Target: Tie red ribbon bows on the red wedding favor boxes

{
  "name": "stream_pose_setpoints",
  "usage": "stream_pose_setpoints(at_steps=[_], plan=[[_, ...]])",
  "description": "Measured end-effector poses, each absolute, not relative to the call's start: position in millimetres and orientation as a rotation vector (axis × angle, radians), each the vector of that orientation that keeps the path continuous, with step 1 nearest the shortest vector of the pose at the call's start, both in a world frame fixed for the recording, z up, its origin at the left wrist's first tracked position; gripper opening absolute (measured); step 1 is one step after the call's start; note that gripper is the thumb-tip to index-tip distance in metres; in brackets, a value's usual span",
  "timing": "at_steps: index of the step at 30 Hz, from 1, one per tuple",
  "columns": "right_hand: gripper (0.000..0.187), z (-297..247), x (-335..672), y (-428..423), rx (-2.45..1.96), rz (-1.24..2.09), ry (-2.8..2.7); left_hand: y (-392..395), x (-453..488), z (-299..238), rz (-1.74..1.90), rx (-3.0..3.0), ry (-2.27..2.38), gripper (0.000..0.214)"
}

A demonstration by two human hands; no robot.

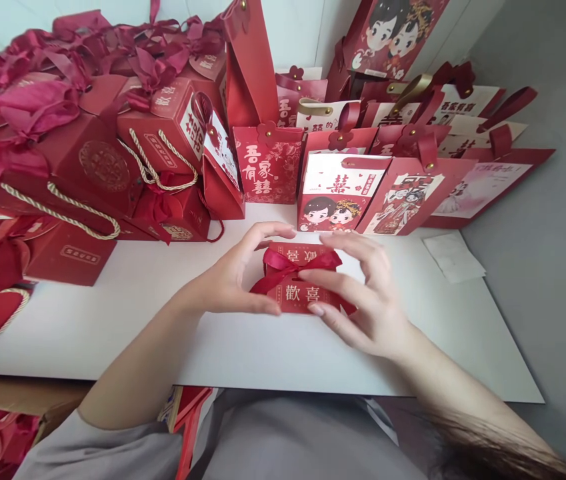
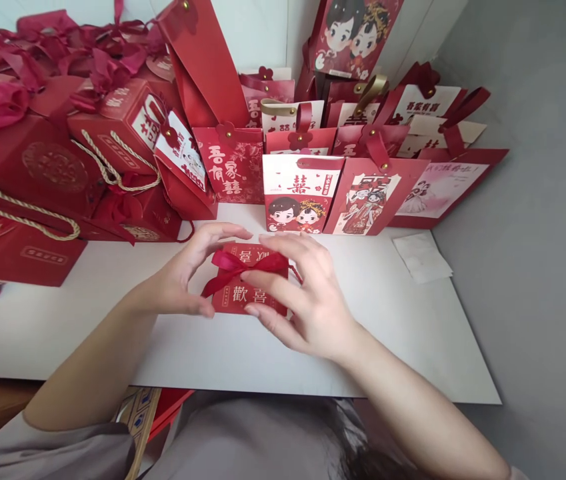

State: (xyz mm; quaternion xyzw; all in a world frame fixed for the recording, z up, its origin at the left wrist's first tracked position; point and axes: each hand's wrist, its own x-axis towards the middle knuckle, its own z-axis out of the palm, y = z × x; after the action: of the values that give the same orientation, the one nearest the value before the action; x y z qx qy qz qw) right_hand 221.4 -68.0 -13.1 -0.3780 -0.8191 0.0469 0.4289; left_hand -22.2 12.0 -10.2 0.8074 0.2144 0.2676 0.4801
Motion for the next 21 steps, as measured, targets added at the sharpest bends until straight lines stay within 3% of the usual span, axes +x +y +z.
stream_pose_setpoints(at_steps=[2, 4, 9, 13, 15, 19, 21], plan=[[0.027, -17, 221, -67, -0.92, 0.11, -2.13, 13, -27, -9, 0.553, 2.025, 0.518, 0.128], [0.029, -19, 222, -65, -0.943, 0.118, -2.151, 12, -28, -10, 0.475, 2.052, 0.555, 0.142], [0.027, -18, 229, -59, -1.048, 0.103, -1.99, 11, -19, -22, 0.55, 1.962, 0.715, 0.127], [0.039, -23, 232, -52, -1.122, 0.213, -1.85, 17, -16, -35, 0.735, 1.985, 0.839, 0.125], [0.042, -27, 232, -50, -1.135, 0.262, -1.825, 21, -19, -38, 0.823, 1.982, 0.896, 0.115], [0.03, -30, 229, -49, -1.101, 0.167, -1.829, 25, -28, -26, 0.921, 1.964, 1.156, 0.049], [0.026, -28, 228, -50, -1.07, 0.137, -1.82, 24, -32, -14, 0.788, 2.007, 1.213, 0.047]])
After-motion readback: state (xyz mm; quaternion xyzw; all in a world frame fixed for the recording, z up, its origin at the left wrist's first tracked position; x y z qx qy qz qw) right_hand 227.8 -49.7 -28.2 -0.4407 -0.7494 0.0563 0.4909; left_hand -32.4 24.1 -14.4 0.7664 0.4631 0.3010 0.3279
